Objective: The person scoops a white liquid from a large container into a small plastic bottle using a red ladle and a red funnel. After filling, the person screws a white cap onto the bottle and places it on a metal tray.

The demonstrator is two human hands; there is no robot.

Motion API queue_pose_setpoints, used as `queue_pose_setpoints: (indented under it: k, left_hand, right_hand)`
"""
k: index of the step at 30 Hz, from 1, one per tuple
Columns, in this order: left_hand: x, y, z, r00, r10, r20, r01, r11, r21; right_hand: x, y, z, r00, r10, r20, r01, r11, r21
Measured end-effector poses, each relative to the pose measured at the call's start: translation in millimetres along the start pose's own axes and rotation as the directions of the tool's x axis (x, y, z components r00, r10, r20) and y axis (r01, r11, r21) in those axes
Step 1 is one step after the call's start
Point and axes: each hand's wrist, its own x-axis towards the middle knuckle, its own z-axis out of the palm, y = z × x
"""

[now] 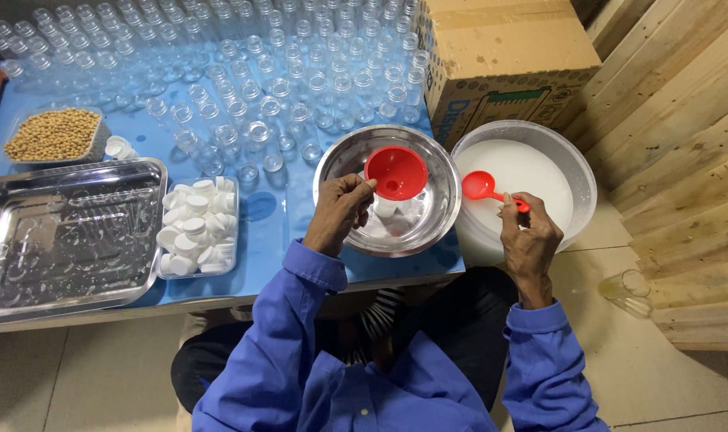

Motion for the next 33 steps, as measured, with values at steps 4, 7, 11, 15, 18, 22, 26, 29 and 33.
queue_pose_setpoints:
  k: [4,7,11,15,18,22,26,29,33]
  left_hand:
    - [3,-4,-1,1.0,-0.007,0.002,0.007,1.0,-0.013]
    - [3,-4,-2,1.0,-0.014,0.0,0.014,1.0,-0.016]
    - [5,-7,-2,1.0,-0.003,0.006,0.003,1.0,0.002]
    - [-2,12,1,0.995,-0.095,0.03,0.093,0.994,0.065]
    - [-2,11,1,0.996,-0.09,0.028,0.088,0.995,0.055]
    - [-2,11,1,0.995,-0.096,0.037,0.093,0.994,0.059]
    - [-1,10,1,0.995,-0.089,0.041,0.087,0.995,0.04]
    - [5,-7,-1,0.999,-0.038,0.018,0.037,0.999,0.018]
    - [9,-15,-2,1.0,0.004,-0.009,-0.003,1.0,0.015]
  right_hand:
    - [6,-11,-9,0.999,0.048,-0.021,-0.047,0.998,0.036]
    - [10,-20,-17,0.996,0.082,-0.029,-0.079,0.994,0.071]
    - [23,-45,-28,0.997,0.051,-0.063,-0.037,0.979,0.198]
    - [34,-87,-43,0.994,0.075,-0.082,-0.047,0.953,0.298]
    - [43,-115,-51,0.993,0.098,-0.066,-0.07,0.936,0.344]
    - [50,-142,-54,0.996,0.075,-0.054,-0.051,0.935,0.351]
    - [50,-161,-51,1.0,0.03,-0.006,-0.025,0.927,0.374]
    - [45,-155,-41,0.994,-0.101,0.033,0.082,0.927,0.365]
    - [41,-163,-34,0.884,-0.459,0.091,0.43,0.873,0.229]
